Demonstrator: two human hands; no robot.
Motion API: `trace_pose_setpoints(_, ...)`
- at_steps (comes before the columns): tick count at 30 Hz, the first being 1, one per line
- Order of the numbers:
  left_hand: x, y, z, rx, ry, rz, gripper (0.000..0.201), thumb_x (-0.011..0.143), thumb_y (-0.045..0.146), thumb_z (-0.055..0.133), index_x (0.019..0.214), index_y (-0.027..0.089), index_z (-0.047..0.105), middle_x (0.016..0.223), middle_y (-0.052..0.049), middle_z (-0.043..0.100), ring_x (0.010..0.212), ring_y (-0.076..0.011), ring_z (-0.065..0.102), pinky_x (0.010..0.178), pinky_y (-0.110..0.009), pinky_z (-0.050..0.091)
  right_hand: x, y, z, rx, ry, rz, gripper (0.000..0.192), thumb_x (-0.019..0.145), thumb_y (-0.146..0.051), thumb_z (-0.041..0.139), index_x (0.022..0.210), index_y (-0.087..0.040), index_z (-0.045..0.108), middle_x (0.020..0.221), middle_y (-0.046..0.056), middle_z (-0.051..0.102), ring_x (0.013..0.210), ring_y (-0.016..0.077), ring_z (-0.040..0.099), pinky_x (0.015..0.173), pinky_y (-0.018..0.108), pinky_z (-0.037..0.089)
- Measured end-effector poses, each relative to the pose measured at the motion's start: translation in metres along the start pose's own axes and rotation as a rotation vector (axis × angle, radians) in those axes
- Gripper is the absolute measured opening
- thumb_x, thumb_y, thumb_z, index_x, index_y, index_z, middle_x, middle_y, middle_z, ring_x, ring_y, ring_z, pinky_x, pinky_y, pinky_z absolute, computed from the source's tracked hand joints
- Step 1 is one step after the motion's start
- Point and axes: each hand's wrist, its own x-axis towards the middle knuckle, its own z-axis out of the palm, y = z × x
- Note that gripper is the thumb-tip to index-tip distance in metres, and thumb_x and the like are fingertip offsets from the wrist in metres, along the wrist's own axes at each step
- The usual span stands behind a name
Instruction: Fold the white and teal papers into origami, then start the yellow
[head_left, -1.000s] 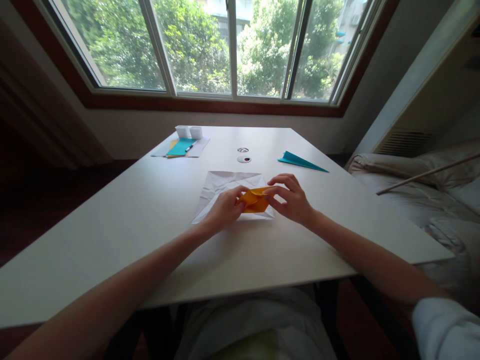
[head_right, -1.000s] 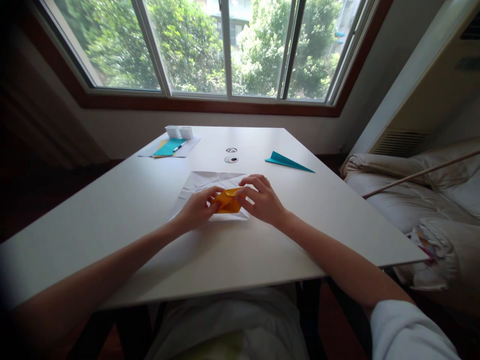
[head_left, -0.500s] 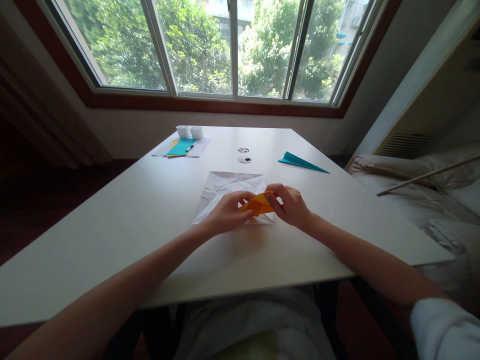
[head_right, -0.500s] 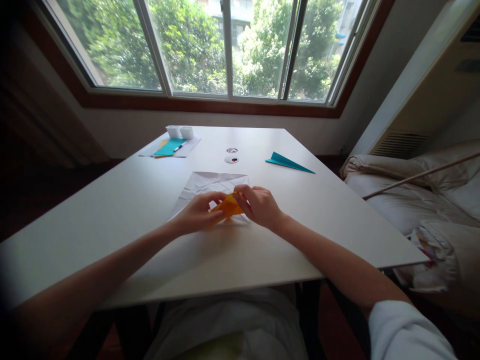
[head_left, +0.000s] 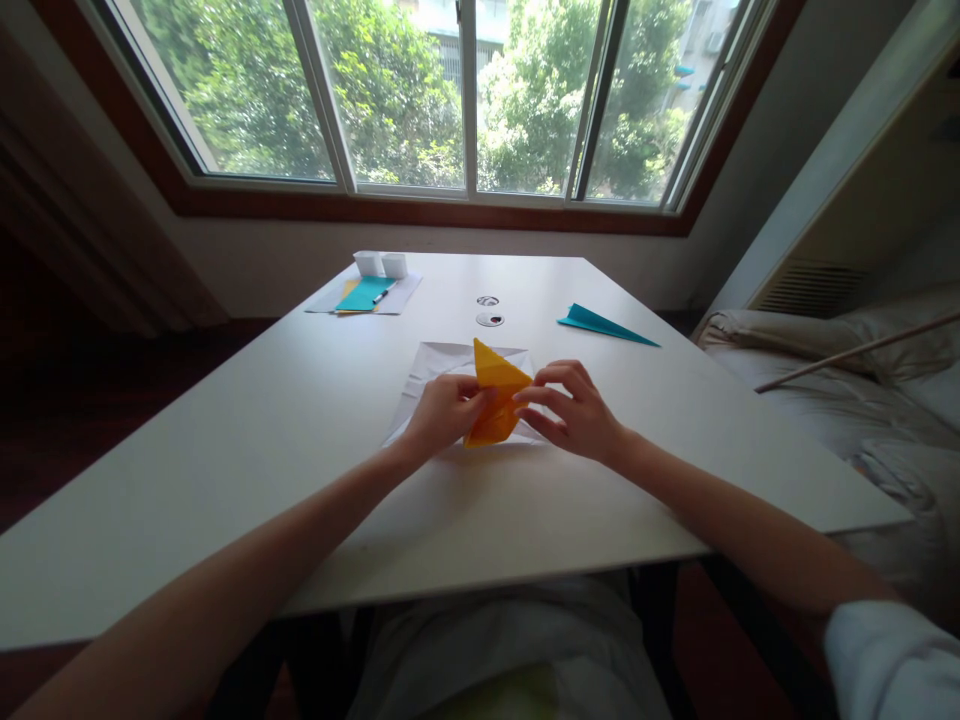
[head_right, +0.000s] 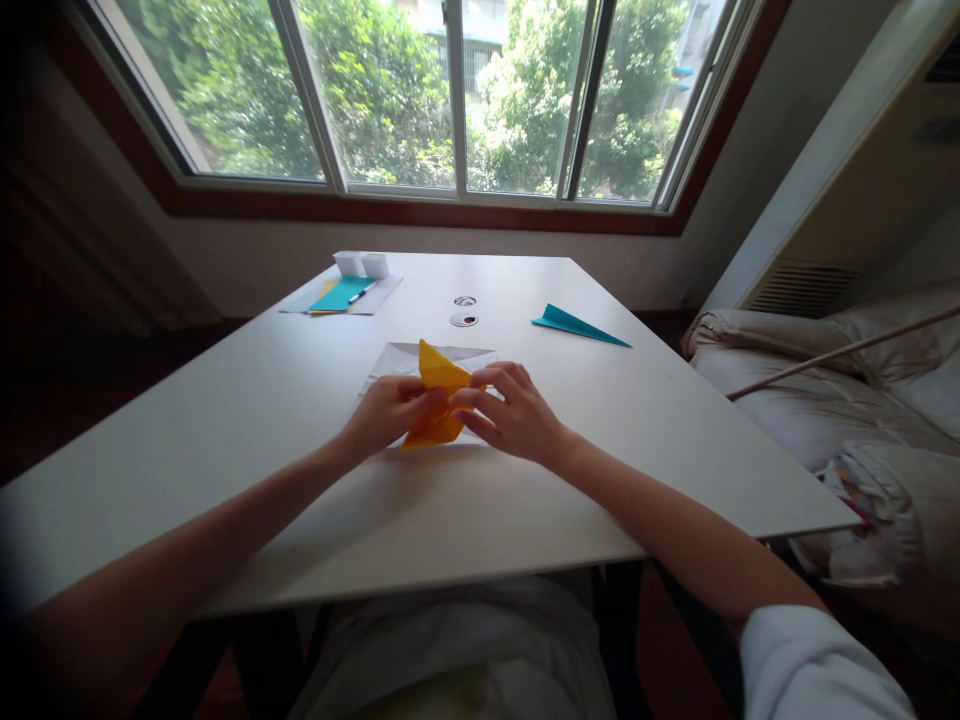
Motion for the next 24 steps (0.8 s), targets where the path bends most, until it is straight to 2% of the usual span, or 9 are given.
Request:
trace_pose_setpoints(4,0.000,0.001,0.001,-0.036,0.001,-0.001,0.033,0.076,0.038,0.050,0.074,0.012,0.071,0.065,-0.003,0.067,0.062,-0.0165,0.059,0.053,-0.021,0.040,-0.002,-0.003,0.005,0.008,-0.155,-0.030,0.016,0.083,-0.028,0.056,0.097,-0.021,0.059,0.085,0.003,0.064,0.081,0.0165,0.054,0.072,0.031,0.044)
trace_pose_setpoints(8,-0.003,0.005,0.004,-0.058,-0.018,0.008,0.036,0.074,0.040,0.051,0.066,0.010,0.069,0.057,-0.002,0.063,0.055,-0.0142,0.054,0.048,-0.020,0.036,-0.003,-0.004,0.009,-0.032,-0.196,-0.046,0.011,0.083,-0.030,0.055,0.084,-0.020,0.062,0.080,0.002,0.066,0.077,0.0159,0.054,0.071,0.031,0.042)
trace_pose_setpoints(12,-0.004,0.004,0.005,-0.048,-0.013,-0.002,0.035,0.075,0.038,0.050,0.064,0.010,0.067,0.057,-0.002,0.063,0.055,-0.0138,0.053,0.047,-0.019,0.035,-0.004,-0.003,0.010,-0.057,-0.182,-0.102,0.010,0.083,-0.026,0.056,0.078,-0.021,0.063,0.079,0.001,0.067,0.077,0.0152,0.055,0.071,0.030,0.043)
trace_pose_setpoints(14,-0.002,0.002,0.004,-0.061,-0.008,-0.008,0.034,0.075,0.037,0.050,0.067,0.010,0.068,0.060,-0.003,0.064,0.057,-0.0149,0.055,0.048,-0.020,0.037,-0.004,-0.003,0.010,-0.048,-0.162,-0.118,0.009,0.083,-0.023,0.056,0.085,-0.022,0.065,0.082,0.001,0.069,0.079,0.0149,0.056,0.071,0.030,0.044)
trace_pose_setpoints(19,0.000,-0.003,0.004,-0.105,0.050,-0.033,0.033,0.071,0.038,0.052,0.067,0.010,0.068,0.060,-0.005,0.064,0.059,-0.0179,0.058,0.050,-0.022,0.042,-0.005,-0.003,0.005,-0.043,-0.109,-0.110,0.025,0.083,-0.020,0.055,0.106,-0.026,0.061,0.102,0.001,0.068,0.094,0.0162,0.055,0.078,0.031,0.047)
trace_pose_setpoints(24,0.001,-0.005,0.002,-0.182,0.087,-0.097,0.030,0.069,0.037,0.055,0.063,0.010,0.065,0.058,-0.006,0.063,0.060,-0.0190,0.058,0.048,-0.022,0.042,-0.006,-0.005,0.000,-0.048,-0.043,-0.181,0.029,0.080,-0.020,0.060,0.108,-0.028,0.059,0.109,0.000,0.065,0.099,0.0166,0.055,0.078,0.033,0.048)
